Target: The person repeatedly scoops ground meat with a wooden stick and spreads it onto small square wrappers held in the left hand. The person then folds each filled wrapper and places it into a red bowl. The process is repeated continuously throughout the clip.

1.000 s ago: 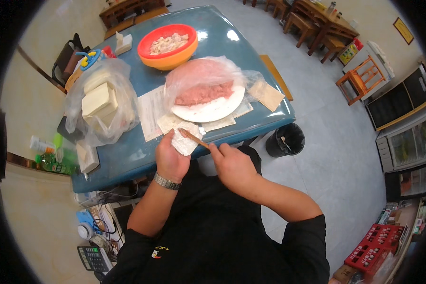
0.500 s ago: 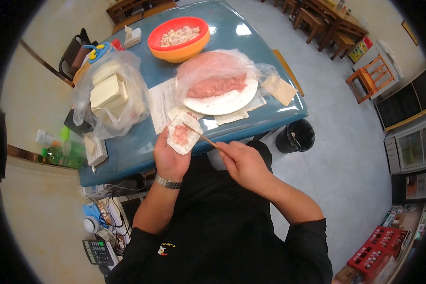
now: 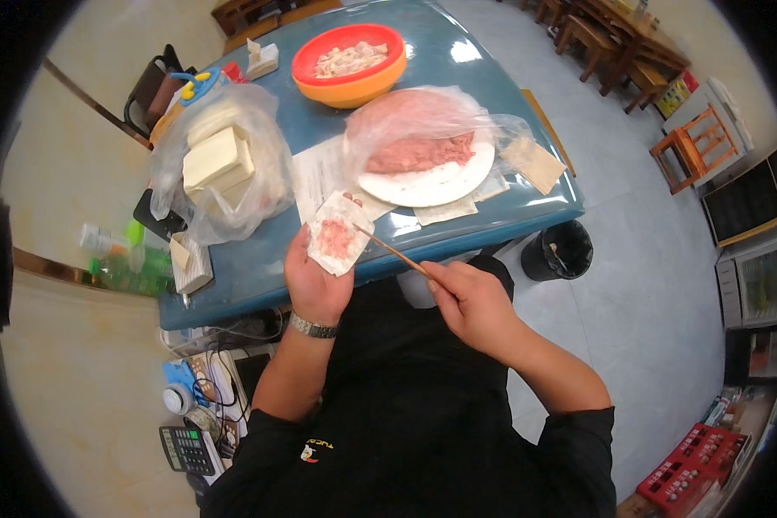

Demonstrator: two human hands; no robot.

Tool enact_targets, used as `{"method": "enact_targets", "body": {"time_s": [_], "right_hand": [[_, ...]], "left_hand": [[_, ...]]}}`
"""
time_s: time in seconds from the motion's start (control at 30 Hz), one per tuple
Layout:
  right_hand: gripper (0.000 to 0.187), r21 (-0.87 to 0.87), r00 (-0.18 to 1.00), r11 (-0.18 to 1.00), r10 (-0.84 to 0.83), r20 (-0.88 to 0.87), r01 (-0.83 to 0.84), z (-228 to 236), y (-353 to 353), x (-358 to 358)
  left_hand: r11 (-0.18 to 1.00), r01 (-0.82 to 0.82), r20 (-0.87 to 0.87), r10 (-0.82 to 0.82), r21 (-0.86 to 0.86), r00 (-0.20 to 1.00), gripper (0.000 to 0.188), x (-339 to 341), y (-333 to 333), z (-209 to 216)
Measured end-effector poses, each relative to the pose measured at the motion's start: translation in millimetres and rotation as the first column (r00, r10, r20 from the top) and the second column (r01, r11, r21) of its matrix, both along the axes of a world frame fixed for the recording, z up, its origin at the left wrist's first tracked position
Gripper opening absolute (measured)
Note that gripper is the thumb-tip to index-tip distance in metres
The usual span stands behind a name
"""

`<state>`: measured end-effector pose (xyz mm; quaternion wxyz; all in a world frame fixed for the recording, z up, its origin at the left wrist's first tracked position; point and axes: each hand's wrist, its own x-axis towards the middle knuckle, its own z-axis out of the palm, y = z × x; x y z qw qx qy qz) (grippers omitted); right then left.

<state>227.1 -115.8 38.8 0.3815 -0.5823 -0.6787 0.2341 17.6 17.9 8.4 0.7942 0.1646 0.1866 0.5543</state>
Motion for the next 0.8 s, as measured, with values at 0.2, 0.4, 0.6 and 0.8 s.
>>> {"method": "enact_targets", "body": {"time_s": [0.2,0.4,0.6,0.8], "right_hand": [[0.03,-0.377,0.852,0.92,-0.107,-0.512,-0.111,-8,18,-9],[0.031,-0.519,0.684,0.847,-0.313,-0.659,-0.113,-8,16,-2],[0.031,-0.456,0.722,0.872,-0.199,-0.662,-0.178,-11,19,-15],[0.032,-0.502,0.638,0.861,-0.343,-0.69,-0.08,-17,20,1]], "left_hand": [[0.996,0.048,-0.001,-0.048,0.071,0.999,0.063,4,-15,6],[0.999,0.031,-0.05,-0.03,0.028,0.998,0.064,-2,-15,2],[0.99,0.072,-0.051,-0.067,0.121,0.996,0.061,3,-20,1],[0.993,0.046,-0.076,-0.038,0.112,0.996,0.062,-2,-20,-3]]}}
